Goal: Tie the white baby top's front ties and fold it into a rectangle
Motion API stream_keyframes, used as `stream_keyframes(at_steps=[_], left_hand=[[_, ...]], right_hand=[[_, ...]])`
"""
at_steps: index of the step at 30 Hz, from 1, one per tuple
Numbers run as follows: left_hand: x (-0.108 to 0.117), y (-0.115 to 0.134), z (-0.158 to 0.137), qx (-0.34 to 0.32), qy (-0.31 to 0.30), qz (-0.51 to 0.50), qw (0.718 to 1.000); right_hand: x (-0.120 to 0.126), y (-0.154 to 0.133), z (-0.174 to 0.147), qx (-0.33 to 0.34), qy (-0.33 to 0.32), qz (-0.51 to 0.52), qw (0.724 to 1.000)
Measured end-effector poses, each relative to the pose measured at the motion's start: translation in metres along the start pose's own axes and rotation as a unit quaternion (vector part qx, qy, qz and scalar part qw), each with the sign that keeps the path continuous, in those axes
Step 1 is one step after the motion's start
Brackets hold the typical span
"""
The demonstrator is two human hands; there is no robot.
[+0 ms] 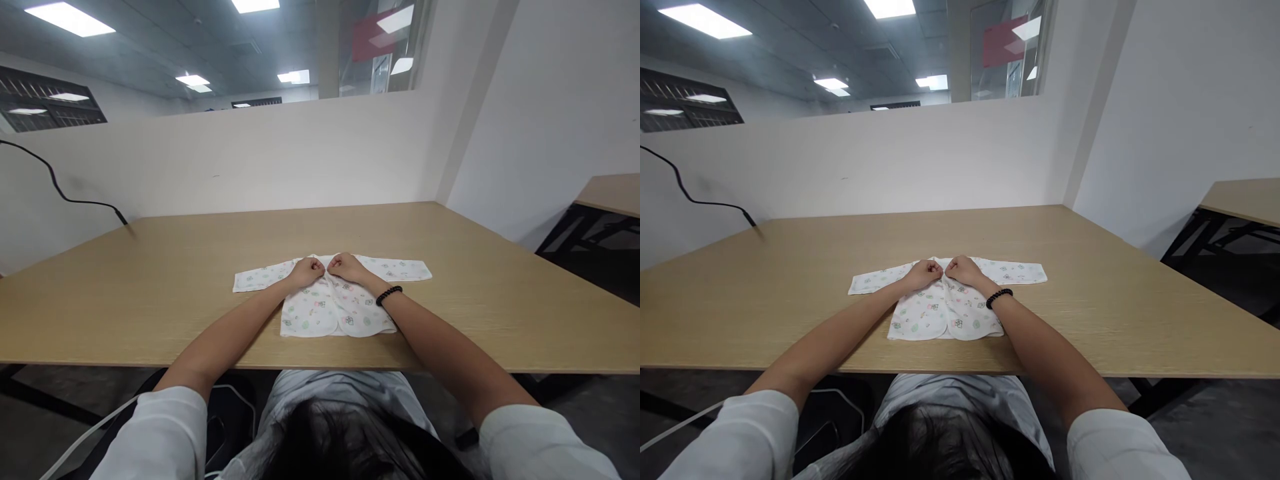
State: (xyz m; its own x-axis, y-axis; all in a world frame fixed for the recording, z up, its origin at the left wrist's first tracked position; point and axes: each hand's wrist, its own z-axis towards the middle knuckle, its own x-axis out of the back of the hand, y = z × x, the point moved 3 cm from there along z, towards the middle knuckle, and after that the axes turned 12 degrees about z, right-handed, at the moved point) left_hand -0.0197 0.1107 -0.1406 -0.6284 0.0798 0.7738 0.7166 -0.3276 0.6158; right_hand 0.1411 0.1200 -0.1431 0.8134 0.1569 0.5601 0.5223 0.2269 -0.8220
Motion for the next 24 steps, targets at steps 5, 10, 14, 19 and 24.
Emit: stream_keyframes(at_steps=[5, 10, 14, 19, 24], left_hand=[[0.001, 0.001, -0.002, 0.005, -0.004, -0.003, 1.0], [0.0, 0.001, -0.002, 0.013, -0.003, -0.011, 1.0], [-0.001, 0.0, -0.002, 0.015, 0.001, -0.011, 1.0], [-0.001, -0.002, -0.001, 0.016, 0.005, -0.007, 1.0], [-0.001, -0.001, 0.0, 0.016, 0.001, -0.002, 1.0]], right_hand=[[0.0, -0.005, -0.004, -0.001, 0.0, -0.019, 1.0], [-0.002, -0.009, -0.008, -0.005, 0.003, -0.049, 0.999], [-0.003, -0.011, -0.008, 0.017, -0.007, -0.057, 0.998], [-0.002, -0.012, -0.006, 0.017, -0.002, -0.05, 0.999], [-0.002, -0.013, -0.007, 0.0, 0.002, -0.043, 0.999]])
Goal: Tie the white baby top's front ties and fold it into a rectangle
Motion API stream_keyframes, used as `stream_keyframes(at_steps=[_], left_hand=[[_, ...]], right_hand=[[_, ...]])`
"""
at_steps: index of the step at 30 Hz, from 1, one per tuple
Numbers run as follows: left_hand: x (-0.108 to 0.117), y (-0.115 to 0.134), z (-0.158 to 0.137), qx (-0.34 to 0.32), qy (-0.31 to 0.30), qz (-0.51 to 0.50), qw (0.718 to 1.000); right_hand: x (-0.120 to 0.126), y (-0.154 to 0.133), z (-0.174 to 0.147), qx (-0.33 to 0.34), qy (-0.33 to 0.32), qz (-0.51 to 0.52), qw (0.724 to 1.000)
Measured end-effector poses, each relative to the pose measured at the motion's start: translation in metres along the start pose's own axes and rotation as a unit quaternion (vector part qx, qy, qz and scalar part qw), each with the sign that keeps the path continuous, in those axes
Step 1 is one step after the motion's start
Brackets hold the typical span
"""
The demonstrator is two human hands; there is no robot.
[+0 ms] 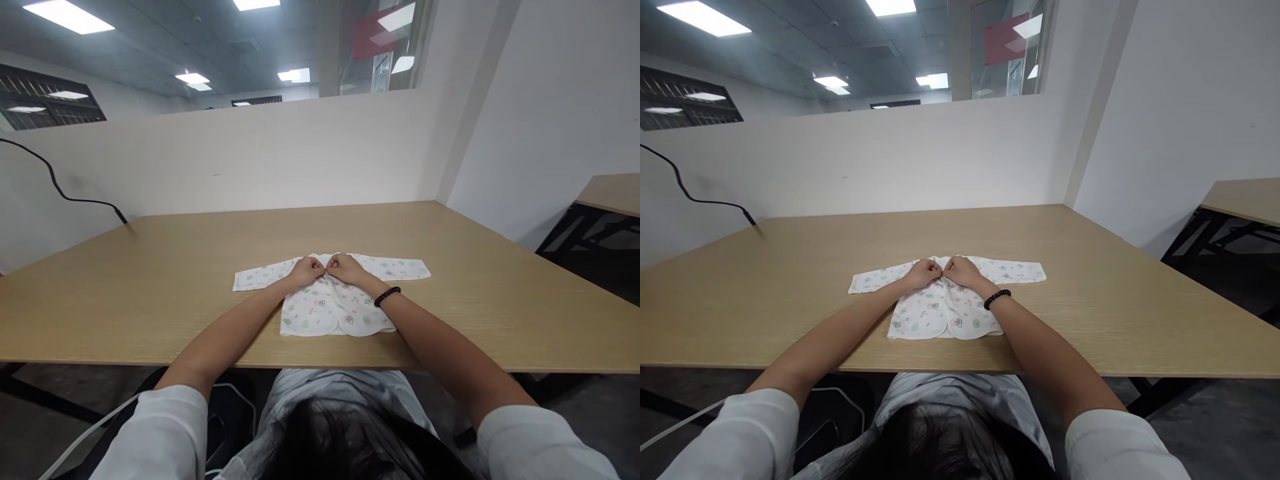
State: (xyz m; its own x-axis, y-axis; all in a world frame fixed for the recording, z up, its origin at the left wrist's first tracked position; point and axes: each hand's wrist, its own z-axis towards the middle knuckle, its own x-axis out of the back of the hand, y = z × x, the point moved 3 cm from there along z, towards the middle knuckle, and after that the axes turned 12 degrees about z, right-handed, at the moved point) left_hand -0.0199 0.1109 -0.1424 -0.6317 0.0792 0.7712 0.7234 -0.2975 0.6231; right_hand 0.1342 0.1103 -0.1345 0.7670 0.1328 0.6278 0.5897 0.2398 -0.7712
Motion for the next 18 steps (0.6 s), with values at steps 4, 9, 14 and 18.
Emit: stream_keyframes(at_steps=[4, 9, 14, 18], left_hand=[[0.001, 0.0, 0.001, 0.0, -0.008, 0.004, 1.0], [0.002, 0.0, 0.001, -0.004, -0.014, 0.009, 1.0], [0.0, 0.0, 0.001, -0.007, -0.012, 0.014, 1.0], [-0.001, -0.001, 0.001, -0.006, 0.004, 0.012, 1.0]], right_hand=[[-0.001, 0.0, 0.0, -0.003, -0.011, 0.003, 1.0], [-0.001, 0.005, 0.005, -0.036, -0.014, 0.031, 0.999], [0.0, 0.009, 0.008, -0.052, -0.008, 0.068, 0.996], [0.0, 0.012, 0.008, -0.057, -0.017, 0.095, 0.994]])
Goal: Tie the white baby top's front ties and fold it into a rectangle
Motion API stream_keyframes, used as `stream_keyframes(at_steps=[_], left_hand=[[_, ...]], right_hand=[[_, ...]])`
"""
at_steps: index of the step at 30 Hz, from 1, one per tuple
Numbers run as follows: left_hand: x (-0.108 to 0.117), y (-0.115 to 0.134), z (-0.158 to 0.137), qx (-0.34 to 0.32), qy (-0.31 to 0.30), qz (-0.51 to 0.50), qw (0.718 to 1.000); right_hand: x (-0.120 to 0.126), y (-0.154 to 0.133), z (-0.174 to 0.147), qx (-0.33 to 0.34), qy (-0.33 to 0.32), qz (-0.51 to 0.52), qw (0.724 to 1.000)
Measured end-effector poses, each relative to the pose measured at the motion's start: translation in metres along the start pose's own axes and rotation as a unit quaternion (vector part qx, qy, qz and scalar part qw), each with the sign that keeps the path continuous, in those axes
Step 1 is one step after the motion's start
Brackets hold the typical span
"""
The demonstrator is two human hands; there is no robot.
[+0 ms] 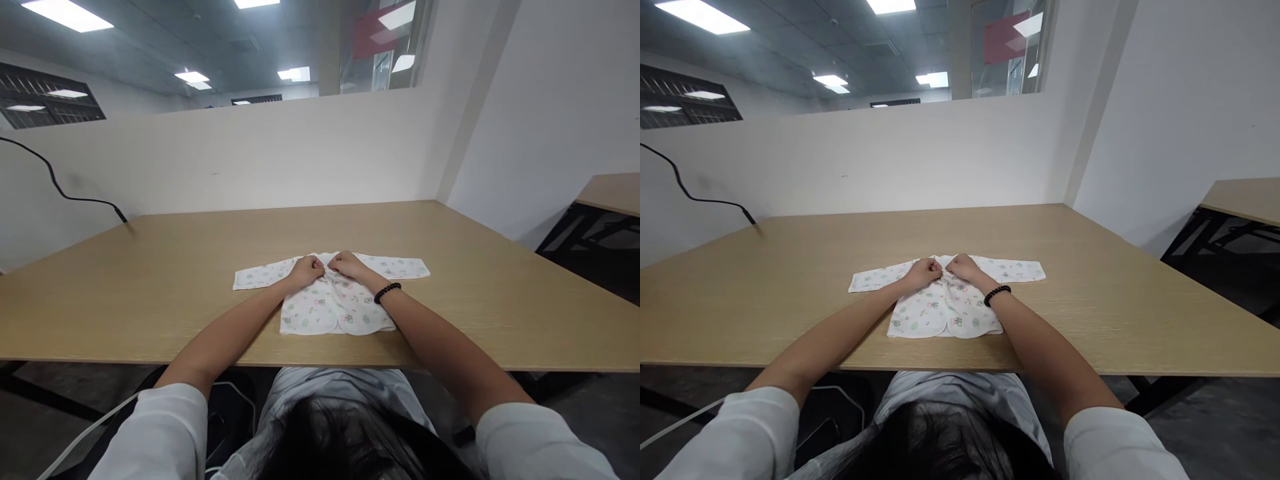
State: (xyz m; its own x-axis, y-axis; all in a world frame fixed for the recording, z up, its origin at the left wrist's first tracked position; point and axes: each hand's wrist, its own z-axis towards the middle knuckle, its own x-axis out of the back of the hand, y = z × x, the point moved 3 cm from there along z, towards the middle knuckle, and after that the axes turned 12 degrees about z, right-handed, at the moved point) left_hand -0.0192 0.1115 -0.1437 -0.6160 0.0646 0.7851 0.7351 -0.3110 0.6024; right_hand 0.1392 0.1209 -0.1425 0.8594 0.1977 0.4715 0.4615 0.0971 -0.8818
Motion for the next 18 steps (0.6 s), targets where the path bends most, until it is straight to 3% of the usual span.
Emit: stream_keyframes(at_steps=[7, 13, 18], left_hand=[[0.001, 0.0, -0.002, -0.051, 0.014, 0.012, 0.999], [-0.001, 0.001, -0.003, -0.07, 0.029, 0.057, 0.996], [0.0, 0.007, -0.007, -0.128, 0.04, 0.149, 0.98]], right_hand=[[0.007, -0.002, -0.002, 0.017, -0.036, 0.002, 0.999], [0.01, -0.017, -0.013, 0.107, 0.002, -0.174, 0.979], [0.007, -0.022, -0.019, 0.148, -0.01, -0.242, 0.959]])
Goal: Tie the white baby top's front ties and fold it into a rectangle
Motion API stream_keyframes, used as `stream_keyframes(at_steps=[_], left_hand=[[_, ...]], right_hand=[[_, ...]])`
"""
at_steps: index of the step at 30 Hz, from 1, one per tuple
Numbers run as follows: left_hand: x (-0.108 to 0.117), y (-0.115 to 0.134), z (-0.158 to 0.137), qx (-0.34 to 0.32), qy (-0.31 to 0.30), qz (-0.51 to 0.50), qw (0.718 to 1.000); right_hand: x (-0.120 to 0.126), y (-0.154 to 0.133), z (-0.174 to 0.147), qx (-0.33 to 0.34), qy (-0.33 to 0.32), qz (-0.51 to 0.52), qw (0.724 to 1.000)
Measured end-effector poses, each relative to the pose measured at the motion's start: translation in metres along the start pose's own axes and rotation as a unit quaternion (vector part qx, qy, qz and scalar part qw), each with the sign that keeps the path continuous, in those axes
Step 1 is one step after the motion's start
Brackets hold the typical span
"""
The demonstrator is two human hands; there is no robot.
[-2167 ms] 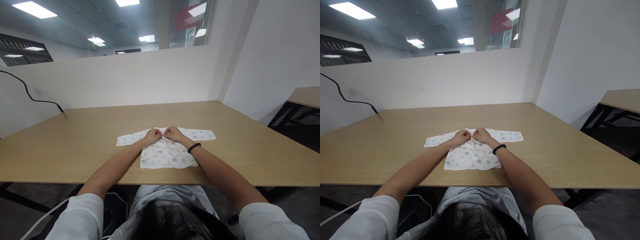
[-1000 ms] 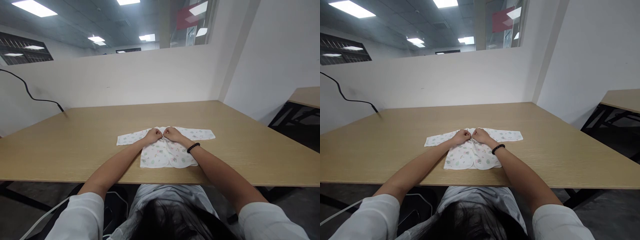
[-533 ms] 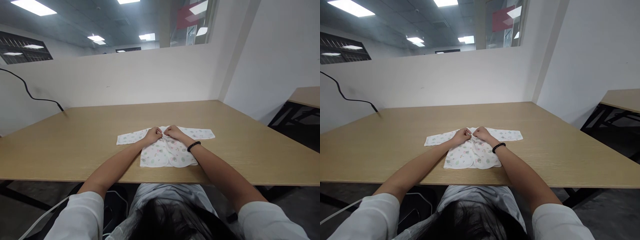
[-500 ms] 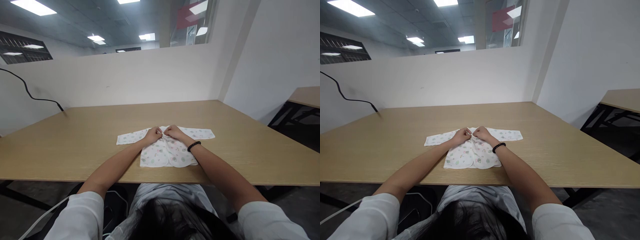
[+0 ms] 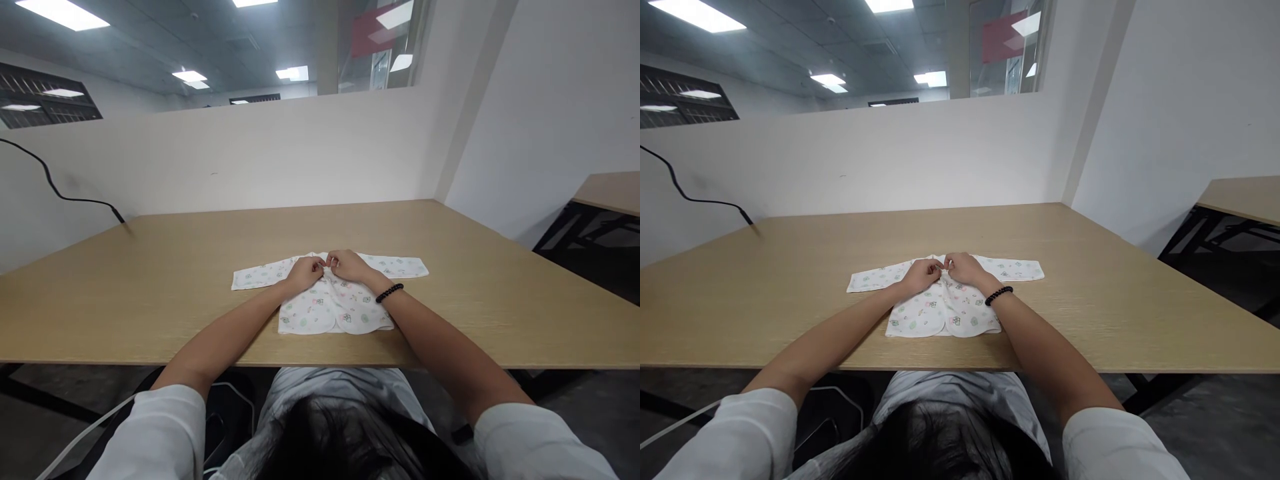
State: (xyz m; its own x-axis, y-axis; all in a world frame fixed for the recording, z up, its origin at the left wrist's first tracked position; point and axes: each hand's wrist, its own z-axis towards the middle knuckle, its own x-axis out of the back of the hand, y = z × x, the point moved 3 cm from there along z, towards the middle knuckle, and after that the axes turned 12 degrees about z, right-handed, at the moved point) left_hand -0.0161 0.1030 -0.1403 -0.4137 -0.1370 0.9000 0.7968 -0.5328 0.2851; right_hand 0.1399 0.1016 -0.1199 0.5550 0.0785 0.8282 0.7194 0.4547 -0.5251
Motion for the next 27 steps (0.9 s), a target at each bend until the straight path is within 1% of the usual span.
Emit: stream_keyframes(at_steps=[2, 4, 6, 9, 14, 18, 21, 24, 27], left_hand=[[0.002, 0.004, -0.001, -0.033, -0.007, 0.057, 0.998], [0.005, 0.007, -0.003, -0.05, -0.01, 0.108, 0.993], [0.007, 0.009, -0.004, -0.054, -0.015, 0.139, 0.989], [0.009, 0.011, -0.005, -0.048, -0.03, 0.159, 0.986], [0.008, 0.01, -0.005, -0.04, -0.044, 0.163, 0.985], [0.01, 0.007, -0.005, -0.014, -0.026, 0.151, 0.988], [0.012, 0.007, -0.005, 0.007, -0.023, 0.142, 0.99], [0.013, 0.008, -0.006, -0.002, -0.023, 0.127, 0.992], [0.014, 0.01, -0.007, -0.023, -0.018, 0.093, 0.995]], right_hand=[[0.001, -0.001, -0.001, 0.012, -0.01, -0.026, 1.0], [0.002, -0.003, -0.002, 0.022, -0.014, -0.05, 0.998], [0.003, -0.005, -0.003, 0.025, -0.018, -0.065, 0.997], [0.003, -0.008, -0.004, 0.017, -0.029, -0.085, 0.996], [0.006, -0.011, -0.008, 0.016, -0.039, -0.122, 0.992], [0.008, -0.02, -0.013, -0.028, -0.021, -0.148, 0.988], [0.003, -0.033, -0.016, -0.039, -0.054, -0.163, 0.984], [-0.001, -0.041, -0.017, -0.035, -0.081, -0.155, 0.984], [0.001, -0.037, -0.013, -0.058, -0.086, -0.111, 0.988]])
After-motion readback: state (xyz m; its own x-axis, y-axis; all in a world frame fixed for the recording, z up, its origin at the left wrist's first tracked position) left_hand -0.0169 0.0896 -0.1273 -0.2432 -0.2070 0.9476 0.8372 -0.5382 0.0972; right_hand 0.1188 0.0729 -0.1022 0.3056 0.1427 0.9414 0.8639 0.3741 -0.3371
